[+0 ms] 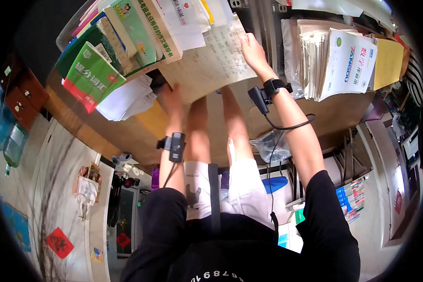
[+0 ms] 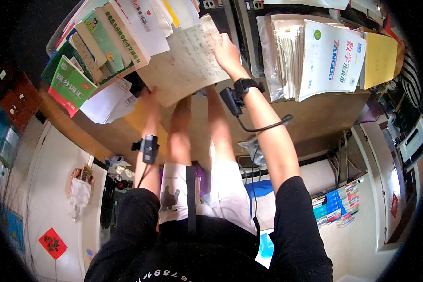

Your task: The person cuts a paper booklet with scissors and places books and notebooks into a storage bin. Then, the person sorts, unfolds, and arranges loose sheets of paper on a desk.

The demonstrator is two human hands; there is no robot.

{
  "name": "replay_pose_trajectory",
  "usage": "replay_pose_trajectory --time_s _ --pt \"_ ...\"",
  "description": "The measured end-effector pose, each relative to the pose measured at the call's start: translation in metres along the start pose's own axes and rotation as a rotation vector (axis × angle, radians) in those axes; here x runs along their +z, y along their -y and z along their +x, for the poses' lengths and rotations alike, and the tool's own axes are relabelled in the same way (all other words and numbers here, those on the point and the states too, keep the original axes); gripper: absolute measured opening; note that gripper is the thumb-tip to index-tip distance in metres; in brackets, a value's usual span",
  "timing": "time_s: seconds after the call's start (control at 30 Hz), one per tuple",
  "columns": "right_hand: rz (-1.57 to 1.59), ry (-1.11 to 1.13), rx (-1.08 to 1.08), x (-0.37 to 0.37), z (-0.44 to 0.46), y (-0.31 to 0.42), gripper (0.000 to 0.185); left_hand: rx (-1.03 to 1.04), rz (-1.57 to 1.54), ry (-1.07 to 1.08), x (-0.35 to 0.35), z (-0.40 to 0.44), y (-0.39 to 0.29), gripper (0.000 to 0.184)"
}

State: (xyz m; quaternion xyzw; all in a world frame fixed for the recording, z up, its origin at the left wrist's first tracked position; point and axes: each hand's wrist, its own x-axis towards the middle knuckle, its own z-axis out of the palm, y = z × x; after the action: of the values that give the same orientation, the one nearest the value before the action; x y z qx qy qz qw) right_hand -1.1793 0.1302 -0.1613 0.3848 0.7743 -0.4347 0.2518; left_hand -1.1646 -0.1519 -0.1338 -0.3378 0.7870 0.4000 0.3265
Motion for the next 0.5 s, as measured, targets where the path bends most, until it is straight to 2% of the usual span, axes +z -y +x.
replay_pose_trajectory --time_s 0.03,0.1,0.17,0.23,0.3,0.33,0.37,0.43,0.5 --pt "-0.046 0.027 0.001 -0.004 -0.004 0.006 0.035 -0.074 0.116 -0.033 0.006 -0.011 0.009 0.033" --pt "-0.121 0.056 -0.054 -0.005 -0.008 0.013 0.031 -0.358 -0.203 0.043 0.020 -0.019 0.067 0.044" --pt "-0.230 0.074 -0.145 -0.002 -0.008 0.018 0.030 -0.552 -0.652 0.082 0.037 -0.059 0.060 0.046" --pt "-0.270 0.049 -0.246 0.004 -0.006 0.032 0.026 -0.571 -0.639 0.135 0.057 -0.082 0.070 0.042" --pt "-0.301 0.057 -0.342 0.009 -0.005 0.054 0.024 -0.682 -0.715 0.184 0.081 -0.097 0.076 0.037" --pt "-0.349 -0.018 -0.476 0.016 -0.001 0.057 0.022 -0.710 -0.731 0.237 0.089 -0.109 0.066 0.044" --pt "-0.458 0.044 -0.490 0.018 0.002 0.067 0.021 -0.722 -0.808 0.255 0.106 -0.112 0.079 0.037" --pt "-0.596 -0.069 -0.693 0.035 0.015 0.070 0.020 -0.778 -0.969 0.278 0.129 -0.114 0.070 0.031" --pt "-0.568 -0.251 -0.757 0.053 0.022 0.070 0.020 -0.760 -1.103 0.309 0.150 -0.109 0.087 0.030"
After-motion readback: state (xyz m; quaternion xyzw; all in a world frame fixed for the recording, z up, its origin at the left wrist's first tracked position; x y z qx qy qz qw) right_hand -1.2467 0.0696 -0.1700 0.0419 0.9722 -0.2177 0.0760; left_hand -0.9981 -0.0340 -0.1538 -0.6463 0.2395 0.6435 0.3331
